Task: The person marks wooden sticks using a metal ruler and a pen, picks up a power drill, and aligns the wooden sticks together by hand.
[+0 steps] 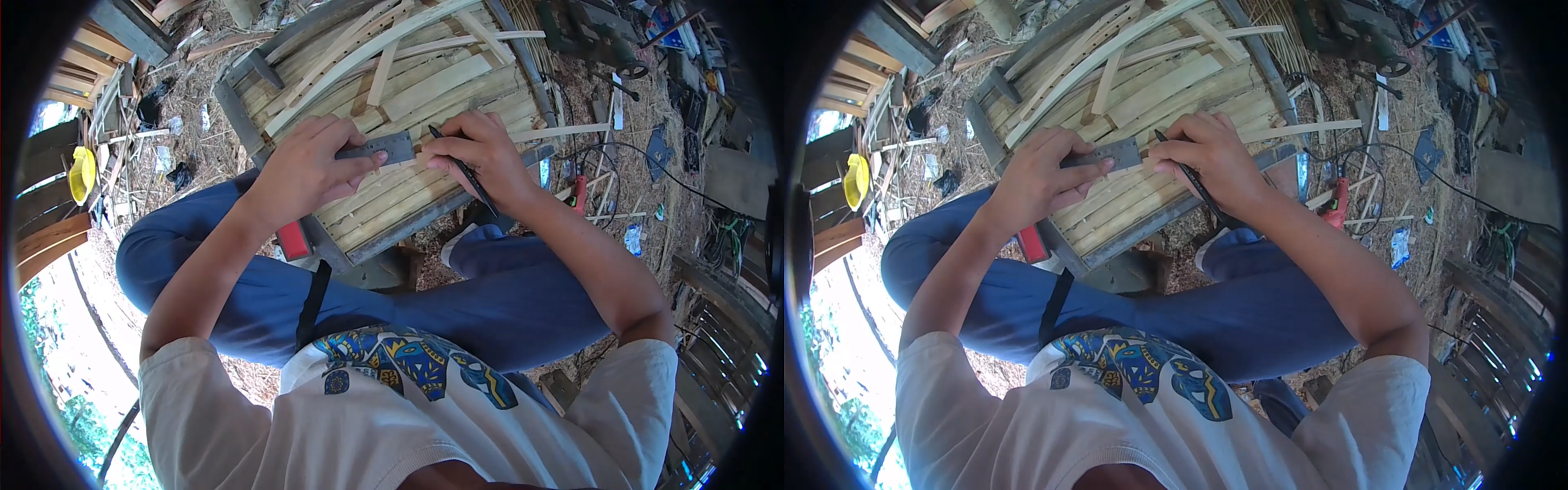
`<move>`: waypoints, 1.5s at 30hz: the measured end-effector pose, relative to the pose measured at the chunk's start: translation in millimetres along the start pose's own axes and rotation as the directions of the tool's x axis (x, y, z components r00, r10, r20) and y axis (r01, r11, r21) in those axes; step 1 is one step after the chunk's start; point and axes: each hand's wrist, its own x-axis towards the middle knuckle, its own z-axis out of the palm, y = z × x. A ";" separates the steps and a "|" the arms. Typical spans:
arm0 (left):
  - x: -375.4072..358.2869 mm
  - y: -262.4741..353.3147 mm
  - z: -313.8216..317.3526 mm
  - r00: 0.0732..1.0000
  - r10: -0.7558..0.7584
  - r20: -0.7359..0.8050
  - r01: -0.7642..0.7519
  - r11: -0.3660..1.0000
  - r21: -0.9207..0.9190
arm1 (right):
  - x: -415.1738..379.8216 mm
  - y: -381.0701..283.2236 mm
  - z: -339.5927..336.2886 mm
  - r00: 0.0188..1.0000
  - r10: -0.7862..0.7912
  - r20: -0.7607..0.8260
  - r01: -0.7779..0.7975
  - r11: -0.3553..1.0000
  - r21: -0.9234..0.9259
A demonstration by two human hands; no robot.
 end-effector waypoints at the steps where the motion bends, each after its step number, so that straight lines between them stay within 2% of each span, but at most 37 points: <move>1: 0.0 0.2 -0.2 1.000 -0.002 0.002 0.002 1.000 -0.001 | 0.0 0.0 0.2 1.000 0.001 -0.001 -0.001 1.000 -0.002; 17: 0.6 0.7 -0.4 1.000 -0.013 -0.013 0.013 1.000 -0.009 | 1.1 -1.5 -2.1 1.000 0.016 0.011 -0.017 1.000 0.008; 26: -0.7 -1.6 1.1 1.000 -0.017 -0.001 0.017 1.000 -0.021 | 10.7 -6.7 -10.6 0.999 0.027 -0.035 -0.028 0.999 -0.025; 29: -0.5 -2.1 1.4 1.000 -0.014 -0.009 0.014 1.000 -0.026 | 11.3 -9.3 -7.9 0.982 0.179 -0.056 -0.168 0.972 0.164; 32: -0.3 -1.8 1.3 1.000 -0.018 -0.013 0.018 0.999 -0.031 | 11.9 -21.2 -13.4 0.942 0.334 0.018 -0.323 0.896 0.305; 35: 0.6 -1.6 1.1 1.000 -0.020 -0.021 0.019 0.999 -0.043 | 8.2 -17.8 -9.9 0.930 0.355 0.097 -0.361 0.831 0.423; 38: 0.7 -0.3 1.0 0.999 -0.034 -0.018 0.033 0.998 -0.049 | 8.7 -17.0 -9.4 0.945 0.308 0.114 -0.324 0.821 0.469; 45: 0.9 -0.7 0.8 0.999 -0.028 -0.023 0.027 0.999 -0.040 | 10.8 -15.6 -13.7 0.921 0.328 0.210 -0.389 0.807 0.444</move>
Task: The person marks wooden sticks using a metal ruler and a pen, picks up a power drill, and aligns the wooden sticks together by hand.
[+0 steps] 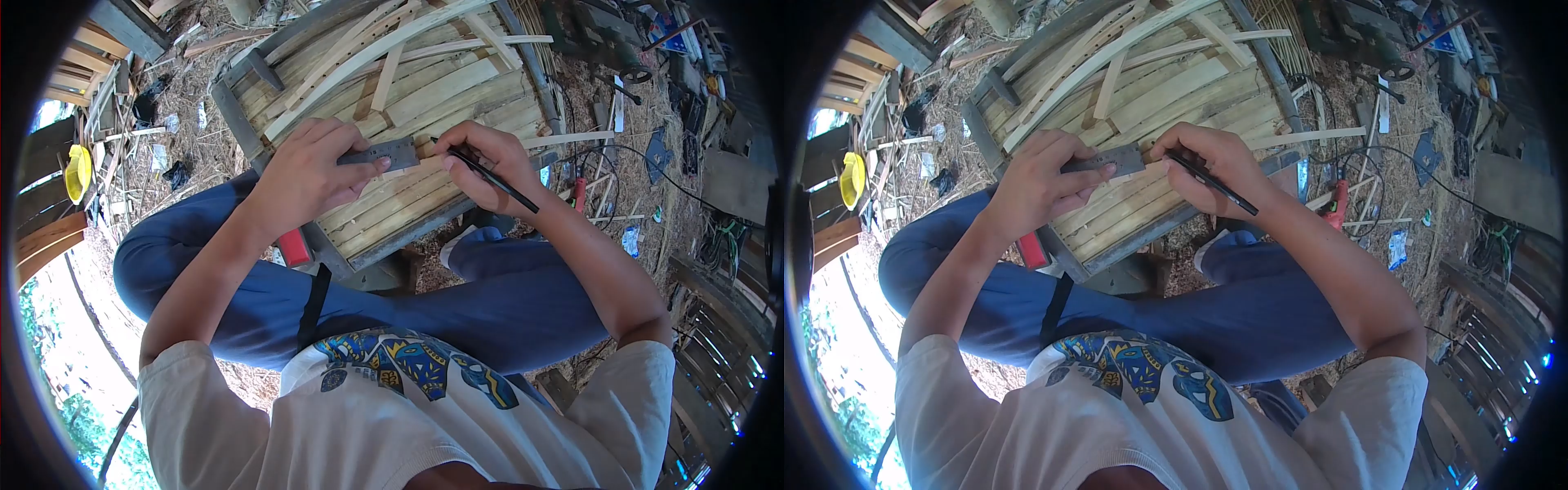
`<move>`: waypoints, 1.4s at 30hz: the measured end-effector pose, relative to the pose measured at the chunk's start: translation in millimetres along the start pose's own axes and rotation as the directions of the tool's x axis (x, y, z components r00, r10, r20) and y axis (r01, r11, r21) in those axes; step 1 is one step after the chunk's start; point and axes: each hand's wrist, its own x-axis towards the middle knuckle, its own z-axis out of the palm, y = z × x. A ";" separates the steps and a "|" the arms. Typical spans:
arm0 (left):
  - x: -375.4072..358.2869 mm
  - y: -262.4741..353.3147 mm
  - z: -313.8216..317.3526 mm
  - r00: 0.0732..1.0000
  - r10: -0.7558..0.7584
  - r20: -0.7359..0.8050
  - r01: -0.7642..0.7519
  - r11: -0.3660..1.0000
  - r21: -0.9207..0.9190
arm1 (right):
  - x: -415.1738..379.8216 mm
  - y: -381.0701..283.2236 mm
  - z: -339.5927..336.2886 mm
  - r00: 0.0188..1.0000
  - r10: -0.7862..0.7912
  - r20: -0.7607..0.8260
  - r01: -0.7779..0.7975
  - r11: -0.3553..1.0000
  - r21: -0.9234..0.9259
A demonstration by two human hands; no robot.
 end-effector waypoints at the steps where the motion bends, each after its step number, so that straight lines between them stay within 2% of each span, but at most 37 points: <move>1: -0.3 -0.2 0.6 1.000 0.000 0.000 0.000 1.000 0.003 | 0.2 0.2 -0.4 1.000 -0.003 0.002 0.003 1.000 -0.005; 23: -1.2 -0.9 1.8 1.000 0.005 -0.010 -0.005 1.000 0.015 | 0.6 7.2 1.9 0.995 -0.093 -0.040 0.090 0.994 -0.067; 26: -0.8 -0.4 0.1 1.000 0.002 0.004 -0.002 1.000 0.019 | 0.3 6.0 1.3 0.996 -0.082 -0.035 0.080 0.995 -0.066; 29: -0.7 -0.7 0.7 1.000 0.000 -0.003 0.000 1.000 0.001 | -0.6 2.2 -2.1 1.000 0.013 0.014 -0.011 0.993 -0.121; 38: -1.8 -1.5 1.2 1.000 0.013 -0.018 -0.013 1.000 0.007 | 0.1 2.8 -1.4 0.999 0.030 0.018 -0.028 0.993 -0.115; 42: -1.1 -1.2 1.2 1.000 0.011 -0.020 -0.011 1.000 0.014 | 1.5 6.2 2.9 0.995 -0.088 -0.042 0.084 0.991 -0.102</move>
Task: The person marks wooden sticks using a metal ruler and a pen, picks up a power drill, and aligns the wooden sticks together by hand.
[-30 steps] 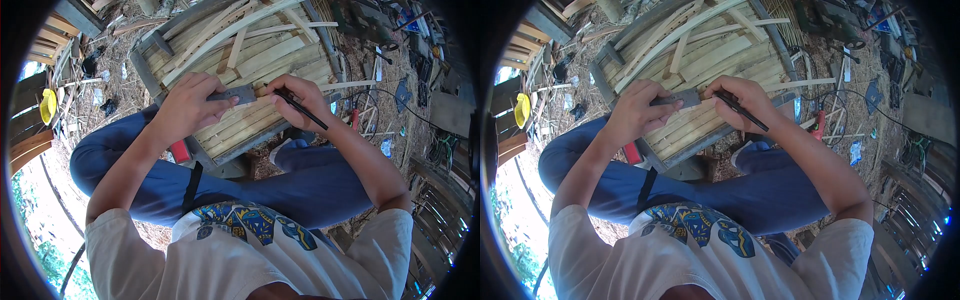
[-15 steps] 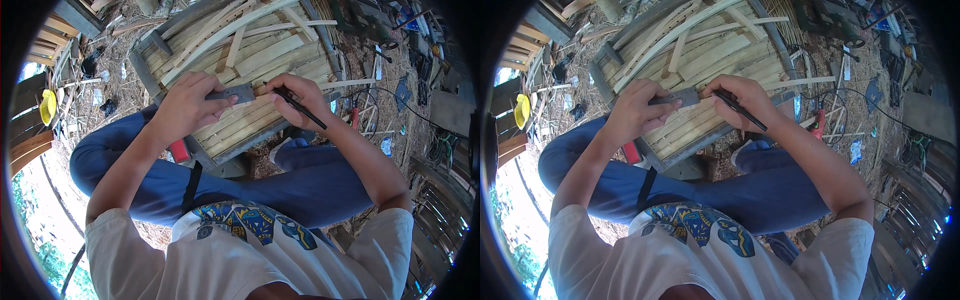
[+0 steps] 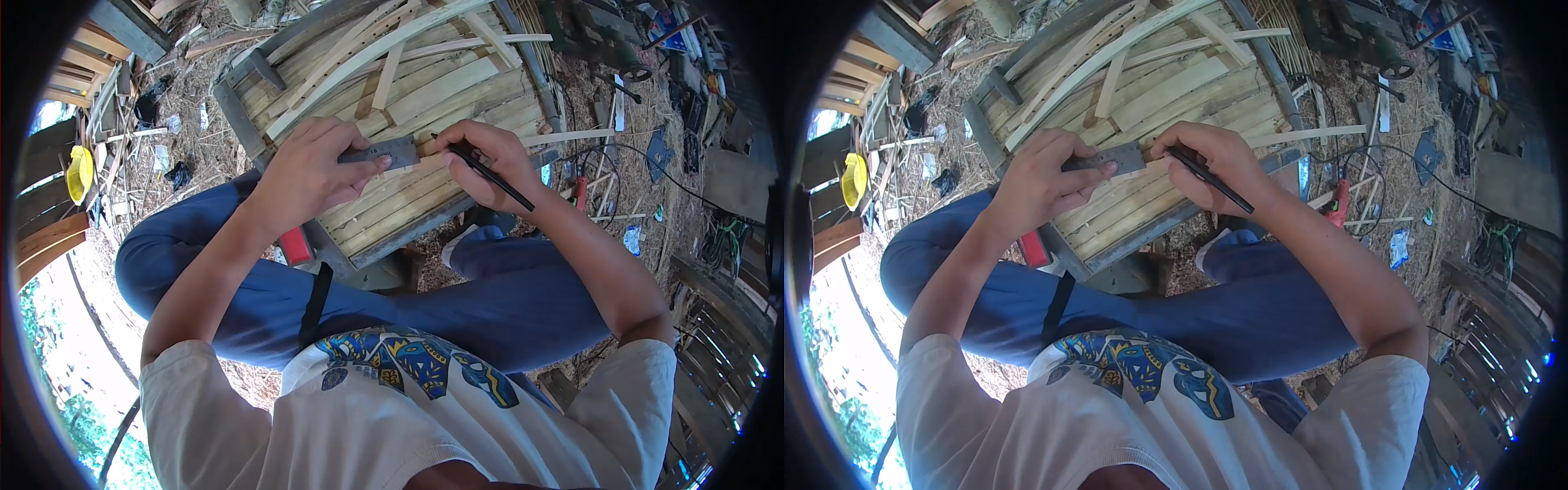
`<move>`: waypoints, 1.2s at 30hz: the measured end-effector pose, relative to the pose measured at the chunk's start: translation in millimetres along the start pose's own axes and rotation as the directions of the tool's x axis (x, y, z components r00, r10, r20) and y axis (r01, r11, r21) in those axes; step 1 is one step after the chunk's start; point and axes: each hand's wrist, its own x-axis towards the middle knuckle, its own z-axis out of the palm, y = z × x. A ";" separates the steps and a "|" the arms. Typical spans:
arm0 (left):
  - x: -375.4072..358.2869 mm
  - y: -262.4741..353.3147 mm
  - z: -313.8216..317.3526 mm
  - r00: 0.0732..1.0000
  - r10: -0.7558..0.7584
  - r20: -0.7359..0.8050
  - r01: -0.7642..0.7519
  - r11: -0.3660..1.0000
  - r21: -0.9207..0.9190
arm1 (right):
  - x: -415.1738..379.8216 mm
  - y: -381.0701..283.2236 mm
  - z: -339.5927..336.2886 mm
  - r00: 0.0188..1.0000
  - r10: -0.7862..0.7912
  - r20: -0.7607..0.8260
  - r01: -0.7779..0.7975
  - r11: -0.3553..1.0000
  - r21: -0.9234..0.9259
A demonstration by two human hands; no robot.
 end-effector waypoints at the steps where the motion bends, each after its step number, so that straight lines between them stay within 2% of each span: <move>1: -0.1 -0.2 0.4 1.000 0.002 -0.002 -0.002 1.000 0.002 | 0.3 -0.2 0.2 1.000 -0.005 -0.001 0.005 1.000 -0.009; 8: -1.0 -1.0 2.1 1.000 0.012 -0.008 -0.012 1.000 0.017 | -0.2 3.2 1.6 1.000 -0.030 -0.007 0.030 0.999 -0.011; 11: -0.3 -0.5 1.5 1.000 0.016 -0.009 -0.016 1.000 0.016 | -0.7 1.6 0.7 1.000 0.026 0.013 -0.026 1.000 -0.005; 36: 1.2 1.7 0.9 1.000 0.007 -0.011 -0.007 1.000 0.013 | 0.5 -6.0 -3.9 0.997 0.055 0.056 -0.056 0.998 0.010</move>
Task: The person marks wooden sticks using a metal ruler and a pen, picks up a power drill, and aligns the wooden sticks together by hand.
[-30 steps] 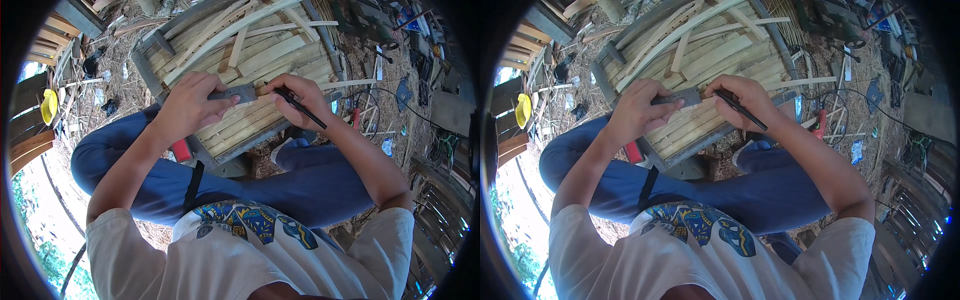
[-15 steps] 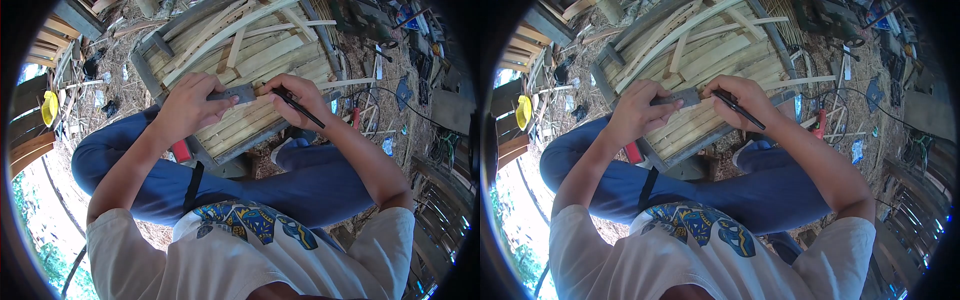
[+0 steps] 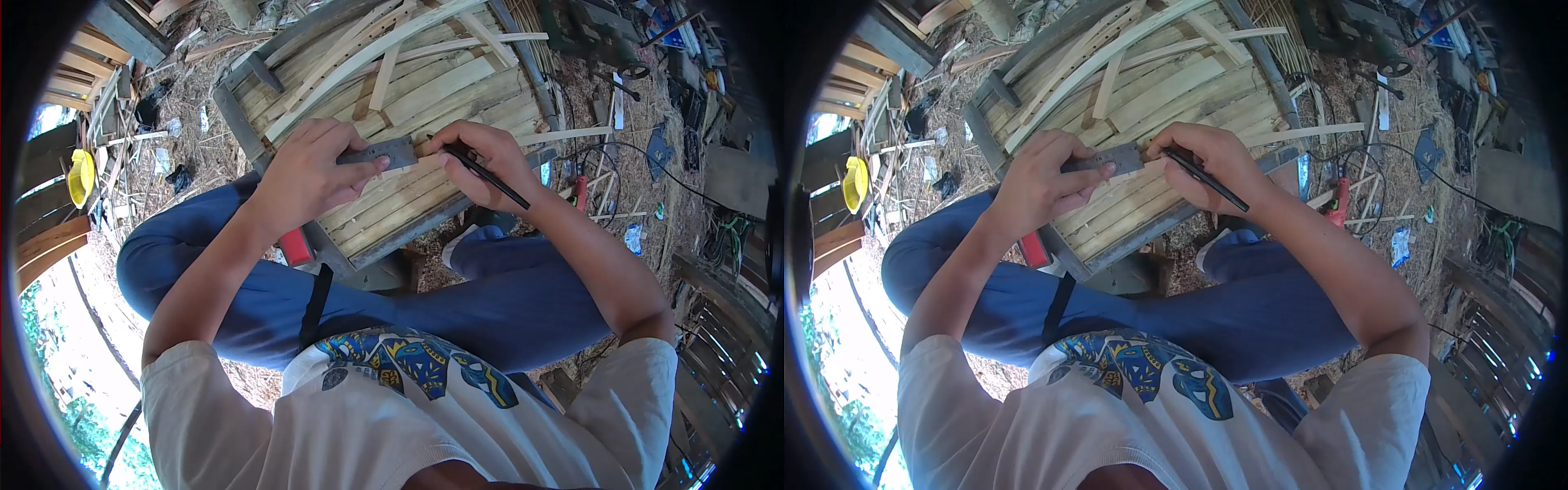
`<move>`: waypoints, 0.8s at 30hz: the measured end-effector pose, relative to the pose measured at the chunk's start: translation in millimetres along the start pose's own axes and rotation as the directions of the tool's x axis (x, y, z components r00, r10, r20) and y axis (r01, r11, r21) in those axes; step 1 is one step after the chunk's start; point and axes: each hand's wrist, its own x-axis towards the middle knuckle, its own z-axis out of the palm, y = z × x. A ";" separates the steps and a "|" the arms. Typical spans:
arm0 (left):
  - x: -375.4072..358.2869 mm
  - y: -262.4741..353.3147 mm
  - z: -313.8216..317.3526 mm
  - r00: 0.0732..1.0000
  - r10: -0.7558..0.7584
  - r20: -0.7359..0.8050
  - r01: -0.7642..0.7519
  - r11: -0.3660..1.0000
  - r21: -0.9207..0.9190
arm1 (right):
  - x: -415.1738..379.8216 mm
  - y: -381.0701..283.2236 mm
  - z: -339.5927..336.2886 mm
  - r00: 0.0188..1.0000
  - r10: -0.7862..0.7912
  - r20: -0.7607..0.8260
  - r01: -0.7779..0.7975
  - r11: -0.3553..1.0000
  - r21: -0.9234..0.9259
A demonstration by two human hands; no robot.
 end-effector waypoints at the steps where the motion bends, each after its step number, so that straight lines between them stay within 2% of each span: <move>1: 0.0 0.0 0.0 1.000 0.000 0.000 0.000 1.000 0.001 | 0.3 1.2 0.7 1.000 -0.013 -0.009 0.013 1.000 -0.001; 14: -0.3 -0.9 1.0 1.000 0.002 -0.003 -0.002 1.000 0.015 | -0.1 5.1 2.7 0.998 -0.054 -0.031 0.055 0.998 0.008; 17: 0.1 -0.5 1.3 1.000 0.008 -0.018 -0.008 1.000 0.010 | -0.1 -3.2 -0.8 0.999 0.034 0.013 -0.034 0.999 0.014; 24: 0.7 0.3 -0.1 1.000 0.003 -0.007 -0.003 1.000 0.010 | -0.2 -0.8 -0.8 0.999 0.030 0.021 -0.030 1.000 0.008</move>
